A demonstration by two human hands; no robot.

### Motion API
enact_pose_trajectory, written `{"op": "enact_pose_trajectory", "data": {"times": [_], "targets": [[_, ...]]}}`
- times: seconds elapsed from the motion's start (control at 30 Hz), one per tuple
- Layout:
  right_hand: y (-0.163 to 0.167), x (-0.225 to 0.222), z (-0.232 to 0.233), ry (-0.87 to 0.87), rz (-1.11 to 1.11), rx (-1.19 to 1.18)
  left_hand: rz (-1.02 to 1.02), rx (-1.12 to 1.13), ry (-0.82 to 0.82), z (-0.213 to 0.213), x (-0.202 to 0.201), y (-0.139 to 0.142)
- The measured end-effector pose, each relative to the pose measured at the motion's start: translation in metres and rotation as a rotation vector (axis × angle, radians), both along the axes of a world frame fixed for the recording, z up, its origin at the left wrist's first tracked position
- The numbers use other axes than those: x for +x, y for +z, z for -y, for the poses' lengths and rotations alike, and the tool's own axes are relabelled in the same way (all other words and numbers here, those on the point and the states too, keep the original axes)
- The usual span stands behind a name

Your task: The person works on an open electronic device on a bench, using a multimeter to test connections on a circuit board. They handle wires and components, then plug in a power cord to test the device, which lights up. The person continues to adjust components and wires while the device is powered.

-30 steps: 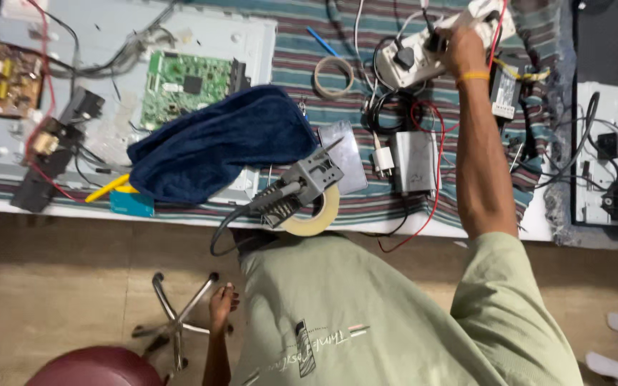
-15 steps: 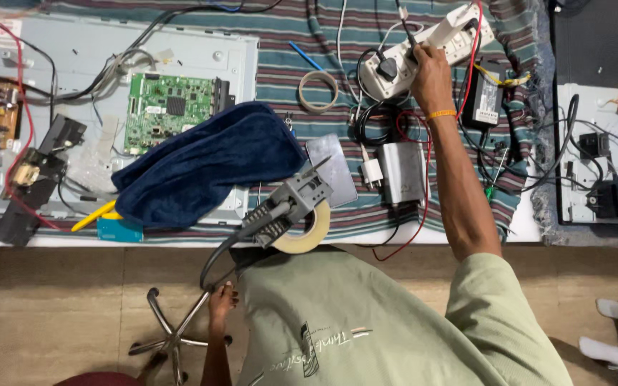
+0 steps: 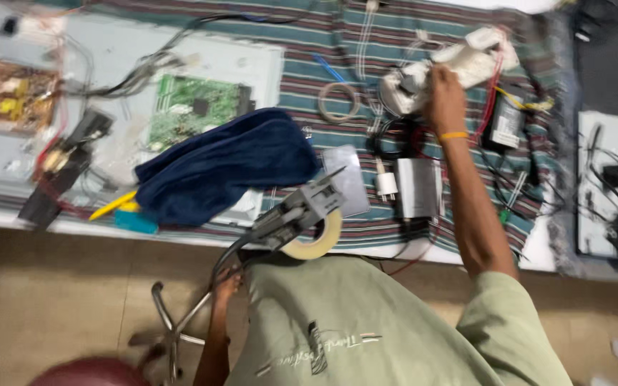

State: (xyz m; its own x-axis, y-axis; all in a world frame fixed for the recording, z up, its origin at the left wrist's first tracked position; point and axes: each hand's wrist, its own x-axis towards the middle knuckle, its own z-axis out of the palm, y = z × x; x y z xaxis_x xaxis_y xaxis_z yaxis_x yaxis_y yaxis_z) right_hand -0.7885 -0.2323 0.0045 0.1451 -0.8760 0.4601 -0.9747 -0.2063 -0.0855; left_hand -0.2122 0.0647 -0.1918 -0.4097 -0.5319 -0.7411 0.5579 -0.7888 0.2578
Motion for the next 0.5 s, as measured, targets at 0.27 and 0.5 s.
{"op": "enact_pose_trajectory", "data": {"times": [0.27,0.5], "targets": [[0.007,0.002,-0.010,0.148,0.116,0.042,1.480,-0.859,-0.120,-0.045,0.019,0.031],[0.042,-0.009,-0.058,0.136,0.435,0.046,1.180,-0.231,-0.162,-0.092,0.075,0.015]]}}
